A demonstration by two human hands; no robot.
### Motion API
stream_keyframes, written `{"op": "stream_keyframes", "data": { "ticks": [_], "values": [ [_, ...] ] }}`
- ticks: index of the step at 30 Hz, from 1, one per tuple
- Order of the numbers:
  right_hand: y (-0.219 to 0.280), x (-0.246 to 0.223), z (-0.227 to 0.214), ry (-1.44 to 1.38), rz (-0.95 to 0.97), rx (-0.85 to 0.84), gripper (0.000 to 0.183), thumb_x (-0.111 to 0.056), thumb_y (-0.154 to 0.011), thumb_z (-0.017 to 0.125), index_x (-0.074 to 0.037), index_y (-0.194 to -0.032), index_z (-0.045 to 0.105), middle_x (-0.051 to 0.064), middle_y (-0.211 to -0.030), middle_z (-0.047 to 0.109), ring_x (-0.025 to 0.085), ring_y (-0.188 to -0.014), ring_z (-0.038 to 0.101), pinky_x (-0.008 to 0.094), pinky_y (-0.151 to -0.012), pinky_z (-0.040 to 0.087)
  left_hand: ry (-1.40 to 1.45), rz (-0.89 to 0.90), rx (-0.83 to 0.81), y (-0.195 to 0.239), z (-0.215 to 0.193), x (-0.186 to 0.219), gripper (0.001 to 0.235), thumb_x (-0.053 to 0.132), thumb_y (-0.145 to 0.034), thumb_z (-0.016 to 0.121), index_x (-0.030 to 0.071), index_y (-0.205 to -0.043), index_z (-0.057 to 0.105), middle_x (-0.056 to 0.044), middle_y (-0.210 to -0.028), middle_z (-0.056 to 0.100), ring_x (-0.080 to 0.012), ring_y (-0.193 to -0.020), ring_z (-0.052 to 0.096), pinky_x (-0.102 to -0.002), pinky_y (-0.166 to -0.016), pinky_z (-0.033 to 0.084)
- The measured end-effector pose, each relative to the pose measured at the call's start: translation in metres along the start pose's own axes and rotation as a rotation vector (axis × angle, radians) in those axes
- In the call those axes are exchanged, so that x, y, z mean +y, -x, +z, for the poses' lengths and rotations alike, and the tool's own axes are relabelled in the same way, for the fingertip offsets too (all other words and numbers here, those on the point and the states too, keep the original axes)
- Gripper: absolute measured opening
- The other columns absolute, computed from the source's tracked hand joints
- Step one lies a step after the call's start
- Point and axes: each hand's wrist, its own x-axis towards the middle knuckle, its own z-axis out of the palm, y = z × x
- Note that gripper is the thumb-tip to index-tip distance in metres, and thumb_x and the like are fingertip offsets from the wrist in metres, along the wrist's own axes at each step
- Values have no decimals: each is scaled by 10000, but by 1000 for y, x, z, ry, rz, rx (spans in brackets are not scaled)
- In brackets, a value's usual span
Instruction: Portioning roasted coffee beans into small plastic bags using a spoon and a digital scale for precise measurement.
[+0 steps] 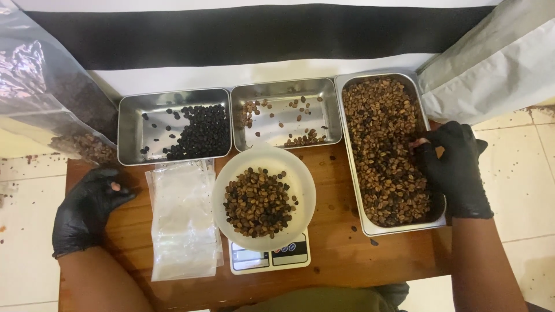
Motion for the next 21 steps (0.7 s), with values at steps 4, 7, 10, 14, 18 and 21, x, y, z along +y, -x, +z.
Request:
{"op": "stream_keyframes", "data": {
  "ticks": [4,7,10,14,18,21],
  "values": [
    [-4,-20,-17,-207,64,-56,187,-144,-1017,626,-172,-984,808,88,-993,647,298,-1067,575,434,-928,404,-53,-96,-2,2,-4,9,588,129,-746,887,33,-1272,642,-93,-1081,664,-202,-954,646,-310,-975,483],
    [-3,-26,-24,-264,57,-46,206,-63,-991,616,-148,-985,804,75,-996,665,270,-1055,589,408,-932,411,-145,-65,-6,1,-4,9,539,200,-754,892,36,-1219,675,-81,-1204,664,-211,-979,648,-322,-975,474],
    [-3,-41,-37,-285,34,-26,233,-35,-967,599,-162,-970,794,46,-969,672,236,-1019,609,384,-952,424,-120,-64,-11,-2,-2,-3,581,158,-751,895,24,-1258,644,-85,-1178,664,-206,-937,646,-324,-955,487],
    [-6,-64,-52,-305,-34,-13,277,-30,-956,558,-170,-958,798,43,-933,676,236,-966,610,401,-922,440,84,7,-11,-2,4,-27,661,-20,-660,907,-34,-1236,583,-108,-959,658,-165,-885,665,-267,-912,542],
    [-8,-112,-64,-415,-47,-7,217,-15,-909,603,-151,-928,771,43,-885,655,230,-923,592,381,-869,429,-144,241,0,-12,8,-66,683,-6,-687,897,-88,-1288,582,-156,-1096,648,-202,-961,652,-333,-1038,549],
    [-8,-149,-65,-519,-203,15,217,-7,-850,612,-119,-930,780,45,-824,670,215,-805,546,381,-766,382,-157,156,-26,-10,5,-50,664,48,-729,882,-69,-1306,575,-153,-1120,627,-215,-974,647,-336,-1041,531]
  ]
}}
